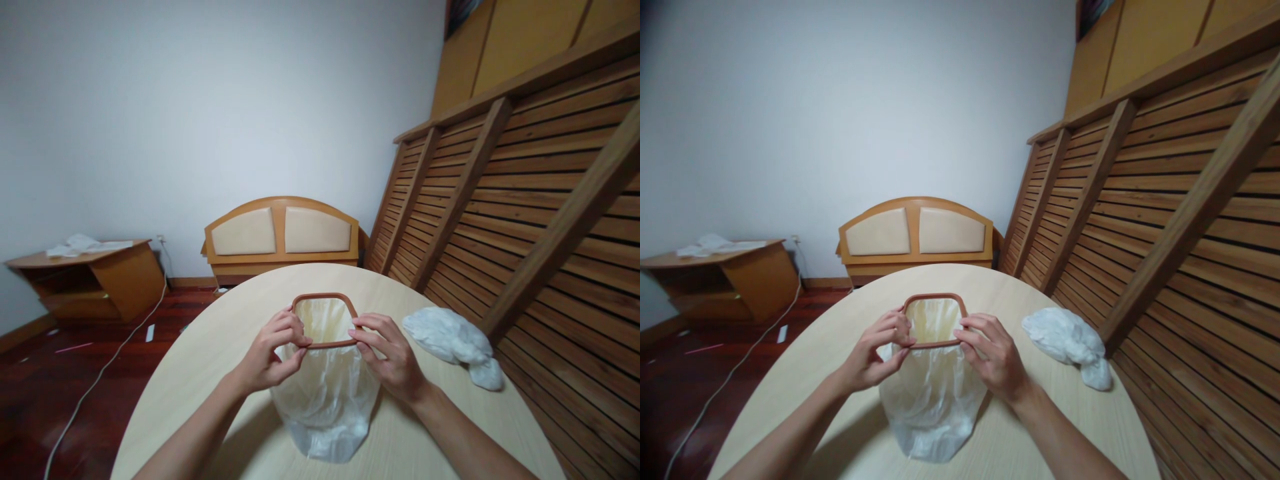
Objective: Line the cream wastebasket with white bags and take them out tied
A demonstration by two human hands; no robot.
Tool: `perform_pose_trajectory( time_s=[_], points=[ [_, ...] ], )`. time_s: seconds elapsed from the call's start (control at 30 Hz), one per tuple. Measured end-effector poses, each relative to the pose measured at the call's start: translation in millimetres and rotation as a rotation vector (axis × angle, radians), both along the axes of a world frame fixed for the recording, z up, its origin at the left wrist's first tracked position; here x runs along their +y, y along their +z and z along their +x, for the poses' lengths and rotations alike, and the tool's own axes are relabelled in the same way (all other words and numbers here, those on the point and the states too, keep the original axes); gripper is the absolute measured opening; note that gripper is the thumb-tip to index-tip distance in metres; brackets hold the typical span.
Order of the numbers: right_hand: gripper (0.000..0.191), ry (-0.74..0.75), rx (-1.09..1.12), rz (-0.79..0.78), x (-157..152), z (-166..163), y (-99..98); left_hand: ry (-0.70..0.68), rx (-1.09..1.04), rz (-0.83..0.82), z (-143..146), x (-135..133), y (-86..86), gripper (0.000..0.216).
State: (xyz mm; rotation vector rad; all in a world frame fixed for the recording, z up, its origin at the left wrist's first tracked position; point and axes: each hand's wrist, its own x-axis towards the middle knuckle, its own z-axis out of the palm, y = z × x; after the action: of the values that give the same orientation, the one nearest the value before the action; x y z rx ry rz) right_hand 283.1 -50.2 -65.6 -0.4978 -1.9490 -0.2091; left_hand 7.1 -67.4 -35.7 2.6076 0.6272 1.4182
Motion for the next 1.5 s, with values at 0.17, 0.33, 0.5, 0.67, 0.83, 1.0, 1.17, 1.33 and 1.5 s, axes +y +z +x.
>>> perform_pose_trajectory(
  time_s=[0.17, 0.33, 0.5, 0.67, 0.83, 1.0, 1.17, 1.33, 1.5],
  points=[
    [0.030, 0.011, -0.036, 0.008, 0.1, 1.7, 2.1, -0.005, 0.008, -0.001, 0.4, 0.3, 0.4, 0.013],
    [0.031, 0.022, -0.063, 0.011, -4.5, 0.7, 5.1, 0.000, 0.014, 0.011, 0.8, -0.3, 1.6, 0.011],
    [0.030, 0.033, -0.096, 0.011, -7.8, -2.4, 6.0, -0.015, 0.028, 0.019, -0.5, 0.9, 0.4, 0.010],
    [0.027, 0.010, -0.105, 0.025, -8.7, -4.4, 4.7, -0.002, 0.005, 0.053, -0.1, 5.2, -6.9, 0.003],
    [0.026, -0.001, -0.097, -0.007, -9.8, -5.6, 4.6, 0.010, -0.027, 0.058, 1.8, 7.8, -12.3, 0.001],
    [0.025, 0.020, -0.084, -0.016, -8.5, -6.1, 6.1, 0.023, -0.017, 0.064, 2.4, 7.8, -13.3, 0.001],
    [0.022, 0.046, -0.059, -0.039, -7.2, -7.1, 6.1, 0.027, -0.015, 0.093, 4.0, 7.2, -12.7, 0.005],
    [0.017, 0.058, -0.036, -0.068, -7.1, -8.4, 4.8, 0.031, -0.015, 0.115, 6.4, 6.1, -11.7, 0.008],
    [0.017, 0.056, 0.002, -0.053, -5.8, -11.4, 4.1, 0.049, -0.036, 0.124, 8.7, 5.3, -13.5, 0.007]
  ],
)
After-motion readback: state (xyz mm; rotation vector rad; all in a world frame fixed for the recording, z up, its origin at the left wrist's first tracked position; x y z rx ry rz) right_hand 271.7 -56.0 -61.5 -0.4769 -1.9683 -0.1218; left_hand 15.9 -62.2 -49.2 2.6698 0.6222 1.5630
